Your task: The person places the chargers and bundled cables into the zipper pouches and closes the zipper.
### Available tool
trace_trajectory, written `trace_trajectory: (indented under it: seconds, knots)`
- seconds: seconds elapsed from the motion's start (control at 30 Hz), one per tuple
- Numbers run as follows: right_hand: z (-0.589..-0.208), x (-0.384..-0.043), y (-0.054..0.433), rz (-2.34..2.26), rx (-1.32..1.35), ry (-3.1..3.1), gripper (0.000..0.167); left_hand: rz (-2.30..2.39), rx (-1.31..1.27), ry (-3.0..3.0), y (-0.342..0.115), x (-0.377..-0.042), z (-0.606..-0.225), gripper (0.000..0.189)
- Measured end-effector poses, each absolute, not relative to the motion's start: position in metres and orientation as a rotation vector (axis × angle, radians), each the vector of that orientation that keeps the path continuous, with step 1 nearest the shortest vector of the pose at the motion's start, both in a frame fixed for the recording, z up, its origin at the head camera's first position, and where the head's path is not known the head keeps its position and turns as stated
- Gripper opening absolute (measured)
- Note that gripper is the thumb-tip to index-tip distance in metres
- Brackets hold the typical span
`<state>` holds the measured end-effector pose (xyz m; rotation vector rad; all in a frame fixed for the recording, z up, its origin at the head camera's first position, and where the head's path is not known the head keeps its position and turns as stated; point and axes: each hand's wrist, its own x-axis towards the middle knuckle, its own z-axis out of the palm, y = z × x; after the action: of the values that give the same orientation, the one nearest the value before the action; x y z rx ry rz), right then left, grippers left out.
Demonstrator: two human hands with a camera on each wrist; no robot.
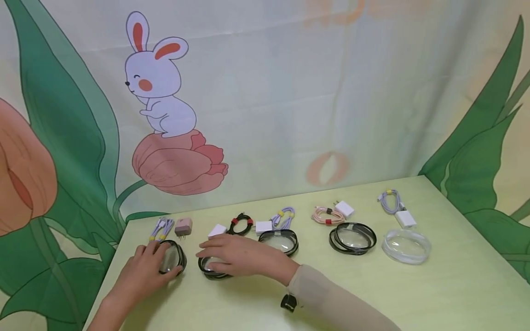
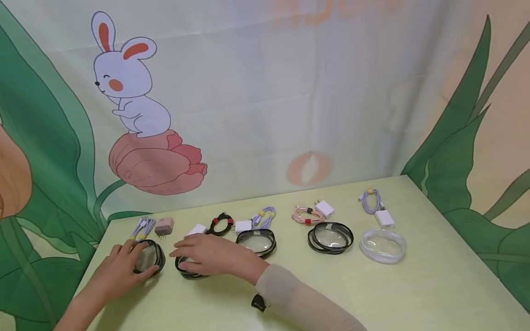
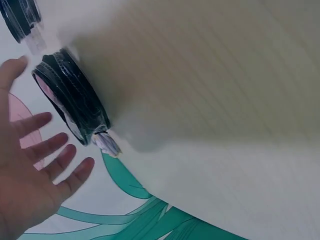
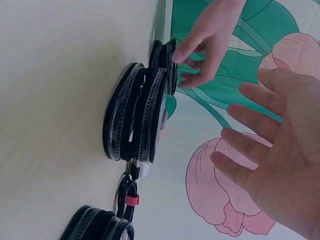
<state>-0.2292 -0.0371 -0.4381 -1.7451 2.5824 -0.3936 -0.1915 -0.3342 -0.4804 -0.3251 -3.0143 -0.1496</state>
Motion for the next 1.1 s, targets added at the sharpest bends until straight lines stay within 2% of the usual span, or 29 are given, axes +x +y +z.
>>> trace_trajectory:
  seconds: [0.33, 0.6, 1.1]
  knots:
    - [-0.433, -0.238, -0.050, -0.394, -1.769, 2.540, 0.042, -0.329, -0.446, -3.096, -0.347, -0.204, -0.490, 0.082]
    - [-0.432, -0.247, -0.060, -0.397, -1.712, 2.543, 0.042, -0.391, -0.474, -3.067, -0.350, -0.208, -0.493, 0.079]
    - [-0.444, -0.272, -0.090, -0.449, -1.589, 2.503, 0.039, -0.547, -0.312, -3.045, -0.366, -0.185, -0.495, 0.079]
